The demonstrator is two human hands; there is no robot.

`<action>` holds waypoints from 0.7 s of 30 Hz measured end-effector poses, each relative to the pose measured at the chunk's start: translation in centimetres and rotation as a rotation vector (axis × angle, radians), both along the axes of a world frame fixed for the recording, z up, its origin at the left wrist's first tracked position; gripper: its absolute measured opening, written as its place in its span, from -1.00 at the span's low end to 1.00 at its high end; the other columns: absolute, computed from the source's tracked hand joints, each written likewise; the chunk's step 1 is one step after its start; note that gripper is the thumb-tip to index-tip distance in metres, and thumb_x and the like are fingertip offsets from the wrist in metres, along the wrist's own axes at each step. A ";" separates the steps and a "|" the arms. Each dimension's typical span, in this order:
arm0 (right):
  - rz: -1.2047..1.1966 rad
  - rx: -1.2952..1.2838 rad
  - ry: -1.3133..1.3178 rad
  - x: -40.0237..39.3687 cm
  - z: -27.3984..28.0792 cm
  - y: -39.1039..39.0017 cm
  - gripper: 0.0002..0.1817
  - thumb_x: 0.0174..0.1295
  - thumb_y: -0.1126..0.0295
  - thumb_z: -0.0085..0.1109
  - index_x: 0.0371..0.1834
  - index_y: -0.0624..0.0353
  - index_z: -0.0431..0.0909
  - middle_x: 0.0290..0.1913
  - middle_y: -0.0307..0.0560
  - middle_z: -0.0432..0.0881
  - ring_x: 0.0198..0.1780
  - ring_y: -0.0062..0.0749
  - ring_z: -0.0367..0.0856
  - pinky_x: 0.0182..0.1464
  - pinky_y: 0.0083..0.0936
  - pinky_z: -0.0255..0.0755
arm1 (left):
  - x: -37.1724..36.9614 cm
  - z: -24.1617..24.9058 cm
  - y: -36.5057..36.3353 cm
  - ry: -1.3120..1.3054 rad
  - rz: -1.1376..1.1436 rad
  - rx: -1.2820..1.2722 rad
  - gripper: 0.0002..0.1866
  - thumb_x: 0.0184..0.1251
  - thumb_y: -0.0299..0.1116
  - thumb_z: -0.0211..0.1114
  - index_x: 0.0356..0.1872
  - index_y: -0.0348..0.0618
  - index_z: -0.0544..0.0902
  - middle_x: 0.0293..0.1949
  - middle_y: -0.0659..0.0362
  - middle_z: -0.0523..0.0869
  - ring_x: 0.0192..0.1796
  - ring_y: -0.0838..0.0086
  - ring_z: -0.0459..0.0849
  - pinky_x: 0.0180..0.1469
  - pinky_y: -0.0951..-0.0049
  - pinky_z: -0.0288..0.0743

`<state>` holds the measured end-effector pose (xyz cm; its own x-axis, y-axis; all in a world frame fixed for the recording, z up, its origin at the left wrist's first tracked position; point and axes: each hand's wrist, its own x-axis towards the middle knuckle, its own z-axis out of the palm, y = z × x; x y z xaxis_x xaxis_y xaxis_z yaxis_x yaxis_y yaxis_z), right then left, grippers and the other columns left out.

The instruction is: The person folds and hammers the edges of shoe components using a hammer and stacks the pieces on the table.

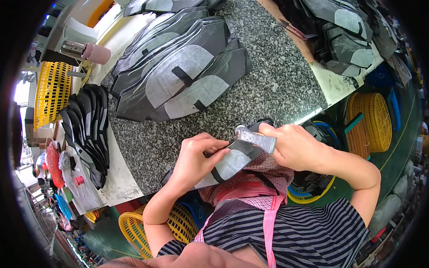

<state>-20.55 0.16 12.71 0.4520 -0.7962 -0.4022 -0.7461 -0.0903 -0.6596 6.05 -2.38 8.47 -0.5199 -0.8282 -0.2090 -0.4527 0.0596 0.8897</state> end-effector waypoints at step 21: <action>-0.226 -0.225 -0.052 -1.9 -0.8 0.1 -0.76 0.47 0.28 0.16 -0.07 0.23 0.41 -0.48 0.34 0.61 -0.34 0.39 0.64 -0.35 0.10 0.49 | -5.4 -2.5 -2.8 0.041 -0.073 -0.624 -0.86 0.25 -0.55 0.42 -0.18 -0.31 0.77 -0.31 0.03 0.68 -0.25 0.15 0.69 -0.20 0.30 0.62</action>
